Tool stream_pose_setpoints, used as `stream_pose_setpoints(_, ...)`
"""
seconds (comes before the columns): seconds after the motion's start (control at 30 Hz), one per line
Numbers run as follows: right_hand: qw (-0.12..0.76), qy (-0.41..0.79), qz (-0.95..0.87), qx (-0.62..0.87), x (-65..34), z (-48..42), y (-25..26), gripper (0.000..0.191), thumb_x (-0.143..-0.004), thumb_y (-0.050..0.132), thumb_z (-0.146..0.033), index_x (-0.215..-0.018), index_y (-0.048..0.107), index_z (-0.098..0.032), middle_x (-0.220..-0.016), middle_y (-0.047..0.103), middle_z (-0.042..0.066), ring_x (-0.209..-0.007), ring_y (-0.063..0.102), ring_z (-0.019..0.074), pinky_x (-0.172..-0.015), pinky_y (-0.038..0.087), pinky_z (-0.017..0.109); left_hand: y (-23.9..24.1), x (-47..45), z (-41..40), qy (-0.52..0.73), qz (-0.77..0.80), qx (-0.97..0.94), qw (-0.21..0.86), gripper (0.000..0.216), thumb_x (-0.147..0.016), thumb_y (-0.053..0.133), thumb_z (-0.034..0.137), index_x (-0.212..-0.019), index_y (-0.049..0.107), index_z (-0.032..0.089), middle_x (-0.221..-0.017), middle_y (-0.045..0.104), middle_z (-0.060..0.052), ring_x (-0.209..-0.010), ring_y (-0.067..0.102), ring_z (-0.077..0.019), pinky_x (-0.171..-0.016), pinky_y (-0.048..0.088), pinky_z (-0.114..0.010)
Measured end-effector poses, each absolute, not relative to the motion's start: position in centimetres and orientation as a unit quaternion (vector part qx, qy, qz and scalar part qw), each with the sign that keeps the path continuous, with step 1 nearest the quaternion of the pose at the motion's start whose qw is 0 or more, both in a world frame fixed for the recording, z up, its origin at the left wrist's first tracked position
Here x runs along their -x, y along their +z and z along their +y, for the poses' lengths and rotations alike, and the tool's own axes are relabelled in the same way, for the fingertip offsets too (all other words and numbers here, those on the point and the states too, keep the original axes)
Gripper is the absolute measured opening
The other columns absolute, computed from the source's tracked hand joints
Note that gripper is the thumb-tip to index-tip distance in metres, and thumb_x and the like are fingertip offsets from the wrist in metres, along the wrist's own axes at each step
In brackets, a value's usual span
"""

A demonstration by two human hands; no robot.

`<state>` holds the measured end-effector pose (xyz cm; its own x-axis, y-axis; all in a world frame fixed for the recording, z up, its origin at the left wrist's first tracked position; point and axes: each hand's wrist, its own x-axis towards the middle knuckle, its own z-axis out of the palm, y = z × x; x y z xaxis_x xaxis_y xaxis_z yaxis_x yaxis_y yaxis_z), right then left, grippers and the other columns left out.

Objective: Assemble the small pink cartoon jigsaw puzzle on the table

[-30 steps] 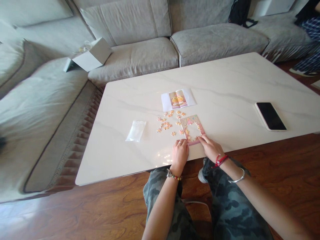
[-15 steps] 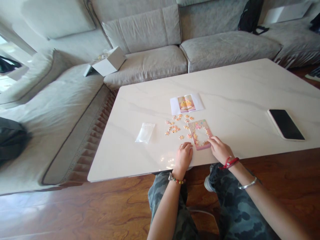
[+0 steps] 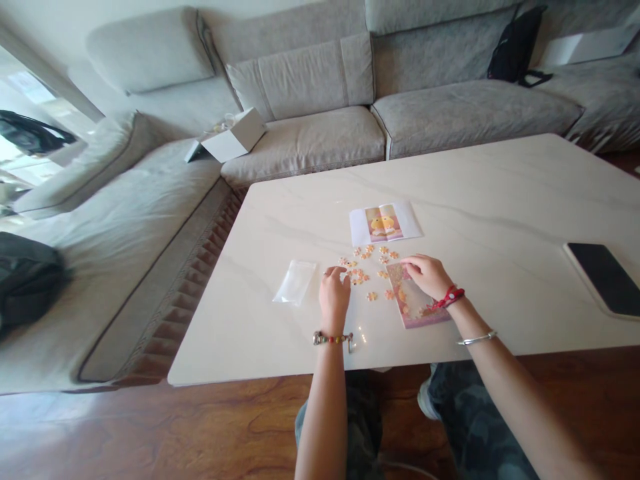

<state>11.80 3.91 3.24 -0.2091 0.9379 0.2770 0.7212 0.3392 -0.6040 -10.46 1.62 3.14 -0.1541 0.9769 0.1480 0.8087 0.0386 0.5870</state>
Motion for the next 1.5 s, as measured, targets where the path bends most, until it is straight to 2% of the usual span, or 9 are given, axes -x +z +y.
stream_pose_setpoints(0.2,0.295,0.206,-0.765,0.534,-11.1,4.8,2.7,0.026,-0.077,0.042,-0.016,-0.083,0.067,-0.020,-0.078,0.067,0.002,-0.066,0.060,0.0129,-0.067,0.045,0.025,1.8,12.4,3.3,0.231,0.749,-0.601,0.153,0.014,-0.072,0.049,0.019,-0.079,0.061,0.018,-0.080,0.059,-0.005,-0.075,0.057,-0.0167,-0.068,0.045,-0.029)
stream_pose_setpoints(0.43,0.306,0.187,-0.739,0.570,-13.5,4.8,3.3,0.025,-0.077,0.043,-0.019,-0.085,0.067,-0.019,-0.083,0.068,0.003,-0.068,0.059,0.0139,-0.064,0.044,0.025,0.1,11.4,3.7,0.218,0.761,-0.600,0.117,0.019,-0.075,0.052,0.034,-0.082,0.061,0.018,-0.084,0.058,-0.007,-0.085,0.054,-0.0211,-0.078,0.041,-0.035)
stream_pose_setpoints(0.67,0.301,0.193,-0.729,0.584,-14.2,4.7,3.8,0.025,-0.078,0.043,-0.019,-0.085,0.067,-0.018,-0.081,0.068,0.003,-0.067,0.059,0.0133,-0.064,0.044,0.024,0.5,10.5,4.4,0.168,0.765,-0.610,0.121,0.009,-0.075,0.052,0.025,-0.077,0.057,0.017,-0.082,0.059,-0.008,-0.087,0.053,-0.0226,-0.080,0.039,-0.035)
stream_pose_setpoints(0.77,0.298,0.223,-0.737,0.564,-13.4,4.2,3.9,0.024,-0.078,0.044,-0.019,-0.085,0.067,-0.018,-0.078,0.068,0.002,-0.064,0.058,0.0122,-0.064,0.044,0.023,1.6,9.9,3.9,0.199,0.749,-0.609,0.169,0.005,-0.077,0.050,0.022,-0.076,0.053,0.018,-0.077,0.060,-0.004,-0.078,0.055,-0.0187,-0.074,0.041,-0.032)
stream_pose_setpoints(0.87,0.287,0.261,-0.748,0.539,-12.6,3.4,3.8,0.020,-0.076,0.050,-0.021,-0.086,0.067,-0.019,-0.079,0.068,0.002,-0.059,0.056,0.0108,-0.062,0.044,0.023,2.4,8.4,3.1,0.259,0.668,-0.641,0.275,0.004,-0.076,0.049,0.019,-0.074,0.052,0.019,-0.073,0.060,0.001,-0.072,0.056,-0.0133,-0.070,0.042,-0.026)
stream_pose_setpoints(1.03,0.247,0.293,-0.754,0.534,-13.0,2.1,2.7,0.015,-0.072,0.056,-0.019,-0.080,0.067,-0.018,-0.079,0.068,0.003,-0.055,0.054,0.0094,-0.058,0.043,0.022,2.3,5.1,1.7,0.253,0.551,-0.692,0.392,0.005,-0.073,0.054,0.020,-0.070,0.050,0.019,-0.069,0.060,0.002,-0.068,0.057,-0.0111,-0.066,0.043,-0.022)
stream_pose_setpoints(1.23,0.218,0.329,-0.758,0.519,-14.4,1.0,2.4,0.011,-0.072,0.055,-0.020,-0.074,0.066,-0.017,-0.072,0.065,0.002,-0.058,0.054,0.0098,-0.058,0.041,0.021,2.2,3.2,0.5,0.261,0.543,-0.698,0.387,0.010,-0.070,0.058,0.018,-0.069,0.048,0.019,-0.070,0.062,0.002,-0.070,0.060,-0.0123,-0.065,0.044,-0.023)
stream_pose_setpoints(1.37,0.200,0.347,-0.741,0.539,-14.7,0.0,2.3,0.012,-0.073,0.053,-0.019,-0.071,0.063,-0.015,-0.067,0.063,0.002,-0.057,0.054,0.0102,-0.057,0.040,0.021,2.1,3.3,0.0,0.256,0.526,-0.716,0.382,0.007,-0.073,0.055,0.018,-0.077,0.050,0.020,-0.075,0.063,0.001,-0.072,0.060,-0.0122,-0.067,0.045,-0.023)
stream_pose_setpoints(1.5,0.167,0.358,-0.716,0.575,-15.2,-0.9,1.8,0.013,-0.073,0.053,-0.023,-0.071,0.063,-0.016,-0.066,0.063,0.002,-0.060,0.055,0.0117,-0.059,0.040,0.022,1.5,4.2,-1.2,0.244,0.563,-0.730,0.302,0.007,-0.078,0.050,0.019,-0.085,0.052,0.020,-0.080,0.062,-0.001,-0.072,0.058,-0.0130,-0.069,0.045,-0.026)
